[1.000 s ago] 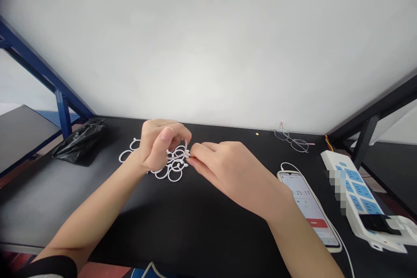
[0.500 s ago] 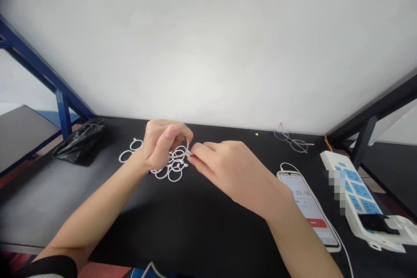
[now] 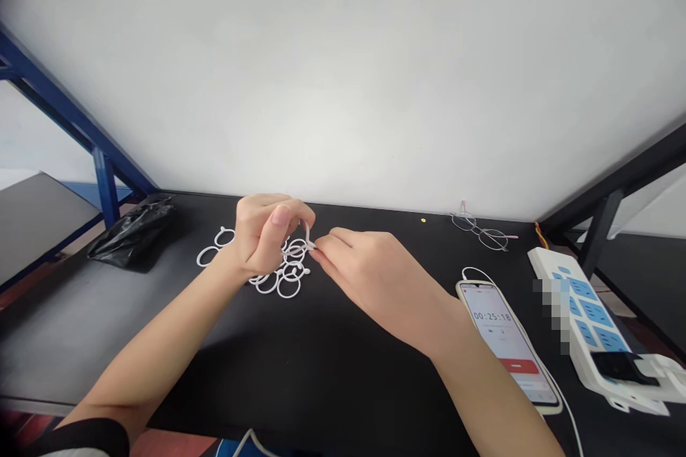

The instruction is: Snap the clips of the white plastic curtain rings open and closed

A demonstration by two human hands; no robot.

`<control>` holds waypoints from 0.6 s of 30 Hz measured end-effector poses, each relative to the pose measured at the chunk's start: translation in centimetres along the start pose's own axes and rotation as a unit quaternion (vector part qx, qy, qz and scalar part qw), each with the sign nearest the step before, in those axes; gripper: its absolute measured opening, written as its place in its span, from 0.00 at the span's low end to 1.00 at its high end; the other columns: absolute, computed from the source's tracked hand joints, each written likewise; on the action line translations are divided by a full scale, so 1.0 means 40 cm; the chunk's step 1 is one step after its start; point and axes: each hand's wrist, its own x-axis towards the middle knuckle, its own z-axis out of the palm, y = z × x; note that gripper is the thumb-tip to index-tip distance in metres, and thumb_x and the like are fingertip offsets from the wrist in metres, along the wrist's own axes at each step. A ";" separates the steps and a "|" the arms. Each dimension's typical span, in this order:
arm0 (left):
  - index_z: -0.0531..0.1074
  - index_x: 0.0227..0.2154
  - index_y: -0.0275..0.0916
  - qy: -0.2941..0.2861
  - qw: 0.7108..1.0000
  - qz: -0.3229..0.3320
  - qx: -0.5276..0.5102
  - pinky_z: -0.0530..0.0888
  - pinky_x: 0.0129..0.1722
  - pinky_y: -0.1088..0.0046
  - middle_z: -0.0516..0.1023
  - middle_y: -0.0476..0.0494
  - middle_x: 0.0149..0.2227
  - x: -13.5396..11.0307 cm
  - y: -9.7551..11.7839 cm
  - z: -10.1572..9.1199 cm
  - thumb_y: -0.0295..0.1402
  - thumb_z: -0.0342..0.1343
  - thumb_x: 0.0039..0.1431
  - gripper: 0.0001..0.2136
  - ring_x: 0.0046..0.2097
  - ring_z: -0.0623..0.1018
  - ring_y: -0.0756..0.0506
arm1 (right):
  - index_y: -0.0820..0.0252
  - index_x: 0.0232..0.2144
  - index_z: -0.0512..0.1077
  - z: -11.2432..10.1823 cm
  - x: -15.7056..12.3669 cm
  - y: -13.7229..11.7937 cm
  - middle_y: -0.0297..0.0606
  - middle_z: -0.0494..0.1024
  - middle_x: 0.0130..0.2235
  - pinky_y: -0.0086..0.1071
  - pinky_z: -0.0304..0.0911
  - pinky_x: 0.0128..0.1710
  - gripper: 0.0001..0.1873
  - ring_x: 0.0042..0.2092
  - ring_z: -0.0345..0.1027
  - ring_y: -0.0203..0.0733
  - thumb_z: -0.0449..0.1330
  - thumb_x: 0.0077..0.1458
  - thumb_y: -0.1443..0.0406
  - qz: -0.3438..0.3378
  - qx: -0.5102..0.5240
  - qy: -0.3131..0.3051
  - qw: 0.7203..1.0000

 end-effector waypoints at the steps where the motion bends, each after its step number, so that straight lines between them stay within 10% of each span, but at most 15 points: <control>1: 0.68 0.20 0.36 -0.001 1.000 -0.002 0.001 0.56 0.18 0.76 0.55 0.53 0.13 0.000 0.000 0.000 0.36 0.37 0.69 0.23 0.16 0.57 0.54 | 0.61 0.31 0.69 0.001 0.000 0.000 0.34 0.69 0.26 0.30 0.55 0.26 0.15 0.25 0.60 0.34 0.47 0.67 0.66 -0.001 0.000 0.002 1.000; 18: 0.66 0.20 0.36 -0.003 1.000 -0.001 0.000 0.56 0.17 0.77 0.56 0.53 0.13 0.004 0.002 -0.005 0.34 0.37 0.69 0.23 0.16 0.58 0.54 | 0.62 0.28 0.68 0.010 0.003 -0.001 0.33 0.68 0.25 0.30 0.53 0.26 0.16 0.24 0.59 0.33 0.47 0.67 0.66 0.003 -0.003 0.010 1.000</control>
